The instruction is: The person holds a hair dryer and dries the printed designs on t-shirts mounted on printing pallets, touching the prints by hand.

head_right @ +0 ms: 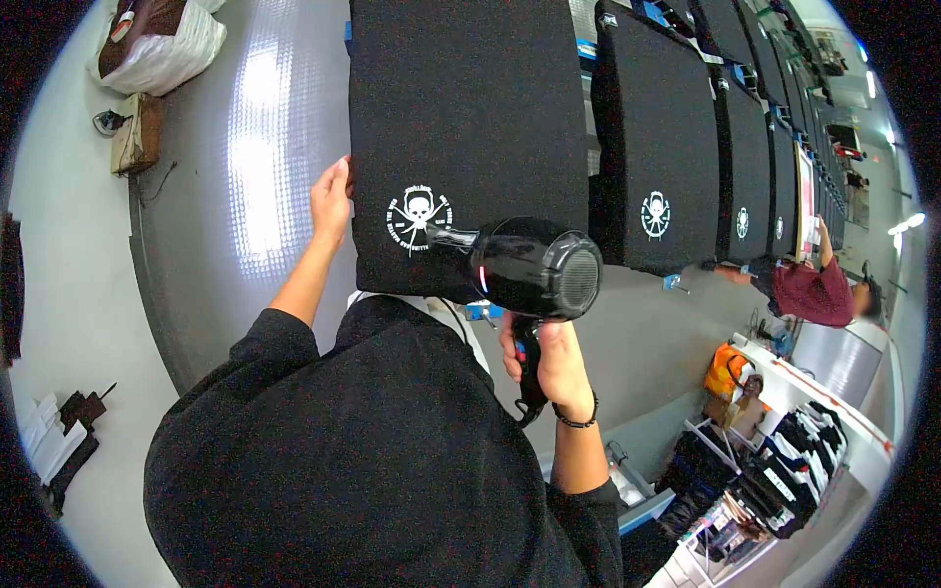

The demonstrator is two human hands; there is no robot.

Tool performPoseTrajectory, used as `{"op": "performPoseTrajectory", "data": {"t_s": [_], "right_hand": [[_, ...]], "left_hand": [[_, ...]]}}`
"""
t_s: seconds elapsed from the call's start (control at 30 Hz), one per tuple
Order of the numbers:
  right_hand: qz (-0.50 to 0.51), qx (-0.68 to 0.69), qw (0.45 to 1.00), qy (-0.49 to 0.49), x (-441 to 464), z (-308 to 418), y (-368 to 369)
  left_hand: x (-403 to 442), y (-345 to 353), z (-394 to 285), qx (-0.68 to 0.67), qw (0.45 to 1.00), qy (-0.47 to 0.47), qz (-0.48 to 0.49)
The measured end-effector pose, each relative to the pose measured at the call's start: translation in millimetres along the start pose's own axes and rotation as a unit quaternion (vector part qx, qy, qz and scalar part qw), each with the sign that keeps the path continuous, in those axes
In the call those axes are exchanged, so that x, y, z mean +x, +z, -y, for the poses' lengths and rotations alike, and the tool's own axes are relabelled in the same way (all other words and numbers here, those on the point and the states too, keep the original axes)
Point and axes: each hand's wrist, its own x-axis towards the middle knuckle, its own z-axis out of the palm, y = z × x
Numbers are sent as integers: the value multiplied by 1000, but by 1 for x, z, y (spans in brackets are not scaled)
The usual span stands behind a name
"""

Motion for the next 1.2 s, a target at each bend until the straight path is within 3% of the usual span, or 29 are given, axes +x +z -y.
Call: {"op": "performPoseTrajectory", "data": {"t_s": [0.33, 0.4, 0.53, 0.6, 0.7, 0.8, 1.03, 1.17, 1.2], "right_hand": [[4, -92, 994, -64, 27, 8, 6], [14, 11, 999, -27, 36, 9, 7], [42, -109, 990, -83, 53, 17, 22], [46, -44, 996, -61, 57, 16, 21], [23, -140, 985, -102, 59, 14, 16], [-24, -107, 988, -112, 48, 15, 10], [75, -80, 991, -73, 22, 5, 5], [78, -88, 992, 32, 26, 15, 24], [40, -116, 989, 81, 28, 19, 29]], "left_hand": [[-18, 10, -16, 70, 996, 49, -34], [-16, 8, -11, 56, 997, 56, -22], [-10, 1, -1, 57, 997, 49, -22], [-9, 2, -4, 31, 997, 55, -31], [-21, 4, -23, 21, 999, 10, -40], [-18, 0, -16, 17, 998, 48, -42], [-17, -7, -12, 80, 995, 54, -25], [-21, -8, -21, 201, 973, 108, -24], [-5, -16, 4, 135, 987, 86, -20]]}}
